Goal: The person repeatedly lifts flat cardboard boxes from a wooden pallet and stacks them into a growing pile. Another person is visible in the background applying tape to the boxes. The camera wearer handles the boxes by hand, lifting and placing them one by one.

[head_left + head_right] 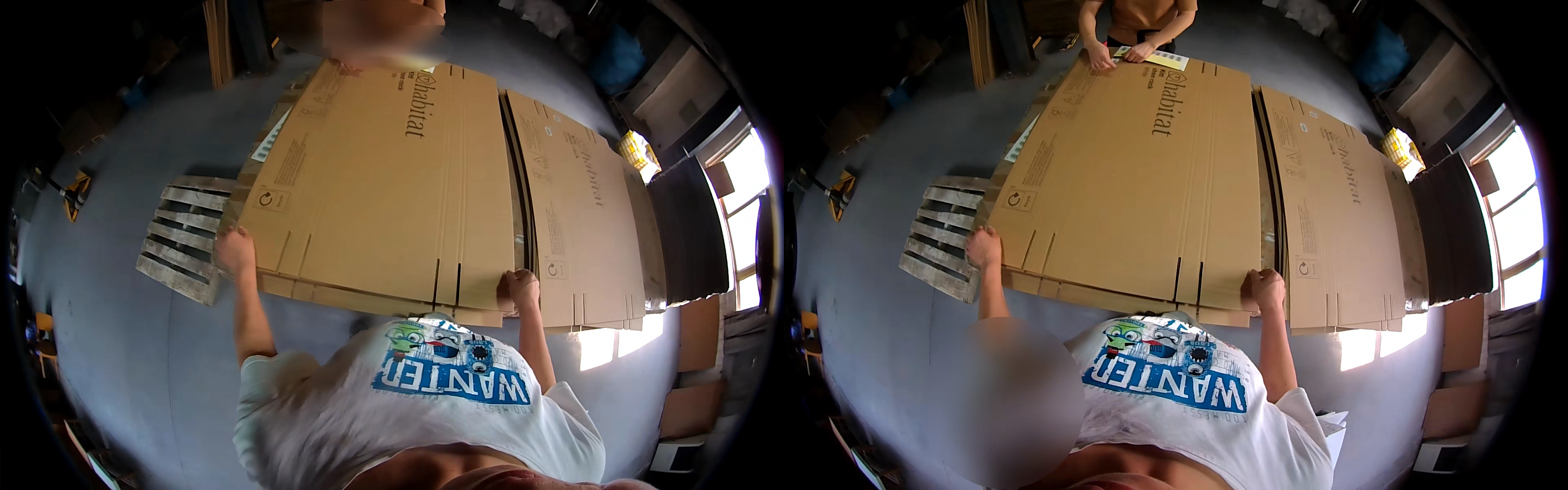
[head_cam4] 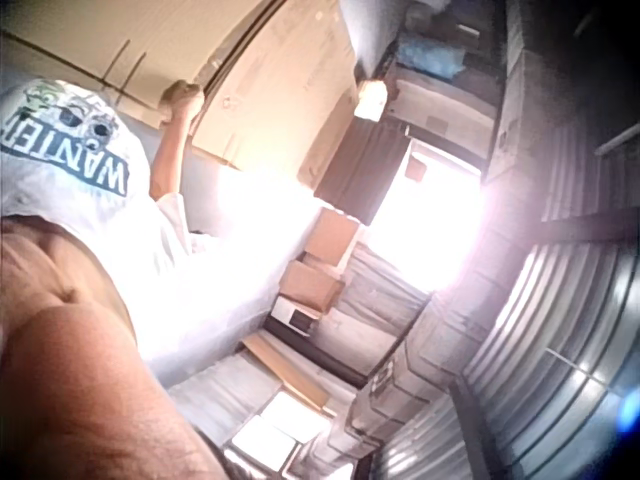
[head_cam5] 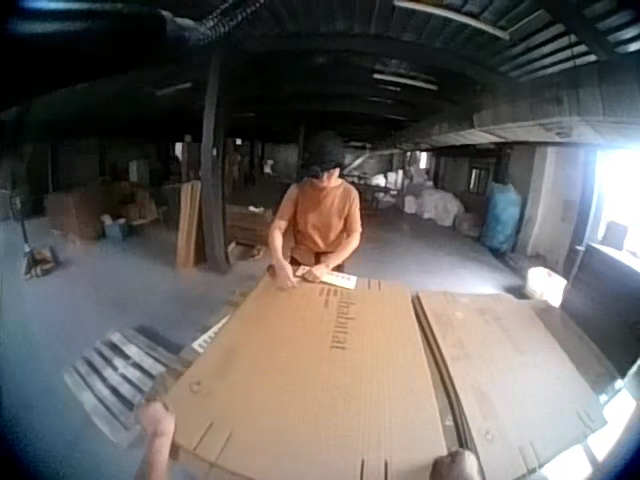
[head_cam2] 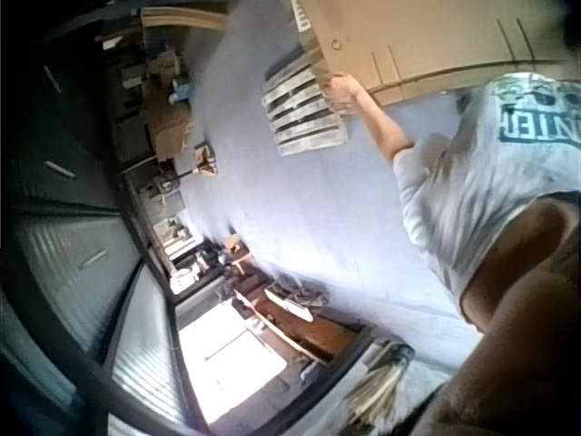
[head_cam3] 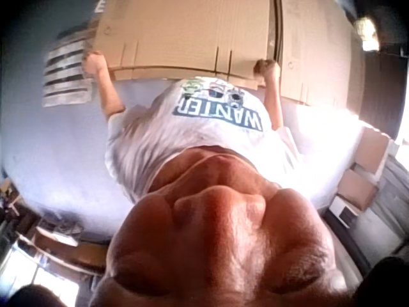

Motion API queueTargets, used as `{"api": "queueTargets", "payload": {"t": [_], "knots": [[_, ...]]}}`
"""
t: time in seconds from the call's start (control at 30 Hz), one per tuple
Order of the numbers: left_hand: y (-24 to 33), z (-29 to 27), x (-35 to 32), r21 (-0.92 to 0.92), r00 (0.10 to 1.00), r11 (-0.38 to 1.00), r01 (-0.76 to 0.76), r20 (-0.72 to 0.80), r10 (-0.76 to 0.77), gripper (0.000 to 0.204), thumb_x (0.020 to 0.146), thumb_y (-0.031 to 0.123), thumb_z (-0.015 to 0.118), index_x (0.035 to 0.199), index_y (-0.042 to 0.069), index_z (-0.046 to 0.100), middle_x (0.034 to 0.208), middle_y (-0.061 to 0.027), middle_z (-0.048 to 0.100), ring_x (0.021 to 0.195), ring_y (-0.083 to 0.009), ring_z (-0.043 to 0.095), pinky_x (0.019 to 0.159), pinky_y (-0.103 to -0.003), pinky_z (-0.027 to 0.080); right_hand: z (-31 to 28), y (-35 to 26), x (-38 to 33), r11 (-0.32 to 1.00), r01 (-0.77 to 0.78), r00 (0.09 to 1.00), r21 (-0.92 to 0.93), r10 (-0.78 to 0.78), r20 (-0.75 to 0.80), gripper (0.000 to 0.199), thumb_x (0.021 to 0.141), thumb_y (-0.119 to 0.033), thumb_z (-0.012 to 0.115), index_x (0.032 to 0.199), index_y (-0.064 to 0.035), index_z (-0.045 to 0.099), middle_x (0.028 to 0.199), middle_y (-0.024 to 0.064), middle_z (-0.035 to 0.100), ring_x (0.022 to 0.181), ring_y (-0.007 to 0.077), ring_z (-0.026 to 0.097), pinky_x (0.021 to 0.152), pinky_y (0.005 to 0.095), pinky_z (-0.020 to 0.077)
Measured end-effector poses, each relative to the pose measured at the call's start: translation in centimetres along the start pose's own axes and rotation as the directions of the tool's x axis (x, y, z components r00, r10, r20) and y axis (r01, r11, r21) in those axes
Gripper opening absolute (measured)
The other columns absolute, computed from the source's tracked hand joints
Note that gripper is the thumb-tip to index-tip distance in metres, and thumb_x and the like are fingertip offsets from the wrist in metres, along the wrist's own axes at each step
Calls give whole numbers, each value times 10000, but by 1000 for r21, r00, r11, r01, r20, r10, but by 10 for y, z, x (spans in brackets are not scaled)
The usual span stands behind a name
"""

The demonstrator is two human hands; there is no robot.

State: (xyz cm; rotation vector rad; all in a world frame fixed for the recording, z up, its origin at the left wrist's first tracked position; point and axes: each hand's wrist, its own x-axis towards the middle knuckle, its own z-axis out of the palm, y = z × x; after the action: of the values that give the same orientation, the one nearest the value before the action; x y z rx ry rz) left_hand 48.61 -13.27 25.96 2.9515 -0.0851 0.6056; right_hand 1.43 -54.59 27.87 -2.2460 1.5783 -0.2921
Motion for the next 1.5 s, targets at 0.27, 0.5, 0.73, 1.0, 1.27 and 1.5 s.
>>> {"api": "queueTargets", "payload": {"t": [0.27,0.5,0.73,1.0,1.27,1.5], "knots": [[-20,19,33,-127,925,990,68,380,-15,531,904,520,356,1049,59,575,977,-207,639,950,-370,612,770,-481,495,20,3,27,959,-56,995,279,30,96,556,771,-476,676,923,52,587,841,219,649,817,305,635,735,384,490],[0,30,10,-60,953,992,109,292,-86,487,916,535,320,1094,110,479,906,-183,653,850,-372,638,719,-496,500,48,28,29,786,-177,981,593,95,168,383,787,-326,722,840,30,592,764,61,621,692,123,547,626,284,459],[-3,35,8,-59,969,994,96,236,-80,477,922,528,316,1099,113,471,870,-175,657,826,-370,640,686,-494,500,52,31,31,863,-140,989,486,96,113,406,770,-349,721,843,34,607,761,121,642,694,179,582,654,322,466],[-1,37,8,-18,972,996,92,221,-86,472,925,529,306,1078,115,474,863,-171,658,822,-373,639,685,-491,502,58,36,33,872,-96,995,481,72,69,462,769,-403,707,826,43,599,716,150,621,661,212,573,636,342,459],[4,28,3,-44,967,992,119,230,-106,467,920,531,318,1042,112,484,862,-170,659,819,-376,640,687,-492,505,62,43,36,882,-95,995,462,77,57,484,765,-423,714,786,43,581,686,151,603,635,207,543,618,349,449],[0,32,5,-51,969,990,130,219,-116,464,912,535,330,1041,117,487,903,-170,658,843,-377,637,704,-495,502,62,40,35,860,-87,996,502,63,65,478,765,-417,718,794,46,600,715,146,631,663,205,574,635,337,463]]}}
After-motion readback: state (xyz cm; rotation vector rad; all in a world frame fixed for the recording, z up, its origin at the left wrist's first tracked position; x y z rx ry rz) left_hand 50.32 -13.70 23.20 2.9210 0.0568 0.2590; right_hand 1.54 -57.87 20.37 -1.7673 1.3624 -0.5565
